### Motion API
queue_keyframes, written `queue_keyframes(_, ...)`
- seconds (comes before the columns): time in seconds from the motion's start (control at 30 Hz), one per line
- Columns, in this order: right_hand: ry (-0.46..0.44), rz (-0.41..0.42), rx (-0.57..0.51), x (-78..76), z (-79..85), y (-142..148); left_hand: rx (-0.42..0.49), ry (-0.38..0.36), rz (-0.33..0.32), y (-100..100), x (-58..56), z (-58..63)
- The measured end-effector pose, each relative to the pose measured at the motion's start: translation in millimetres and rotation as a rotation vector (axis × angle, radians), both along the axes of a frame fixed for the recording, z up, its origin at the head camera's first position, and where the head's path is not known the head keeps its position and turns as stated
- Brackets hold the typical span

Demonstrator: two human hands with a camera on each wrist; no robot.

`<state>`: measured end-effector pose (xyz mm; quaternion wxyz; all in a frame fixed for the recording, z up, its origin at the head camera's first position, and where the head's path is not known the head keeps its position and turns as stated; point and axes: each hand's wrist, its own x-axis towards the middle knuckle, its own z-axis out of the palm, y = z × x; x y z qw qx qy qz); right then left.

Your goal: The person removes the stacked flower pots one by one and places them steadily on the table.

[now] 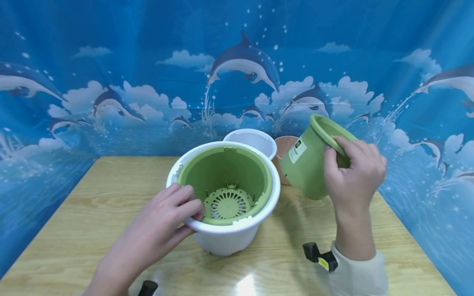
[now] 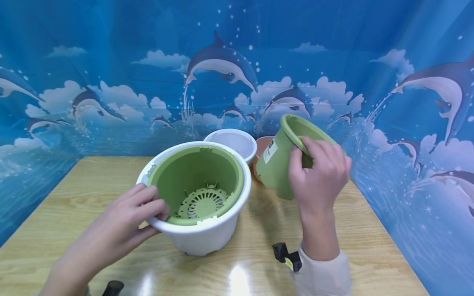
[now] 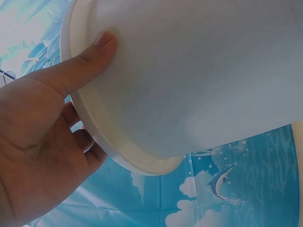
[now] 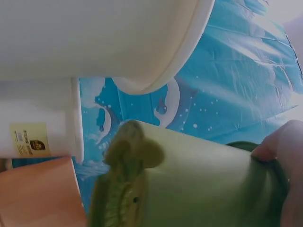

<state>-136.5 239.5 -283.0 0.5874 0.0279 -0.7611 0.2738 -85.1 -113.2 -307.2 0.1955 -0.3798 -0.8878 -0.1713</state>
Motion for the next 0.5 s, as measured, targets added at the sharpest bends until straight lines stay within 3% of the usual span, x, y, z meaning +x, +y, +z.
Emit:
queue_keyframes(0.3,-0.300,-0.109,0.075,3.8,-2.2,12.3,0.007,0.007,-0.006,0.6,-1.3,-0.6)
queue_keyframes(0.5,-0.680,-0.154,0.077,5.2,-0.3,18.7,0.009,-0.003,0.000,0.1,-0.9,-0.8)
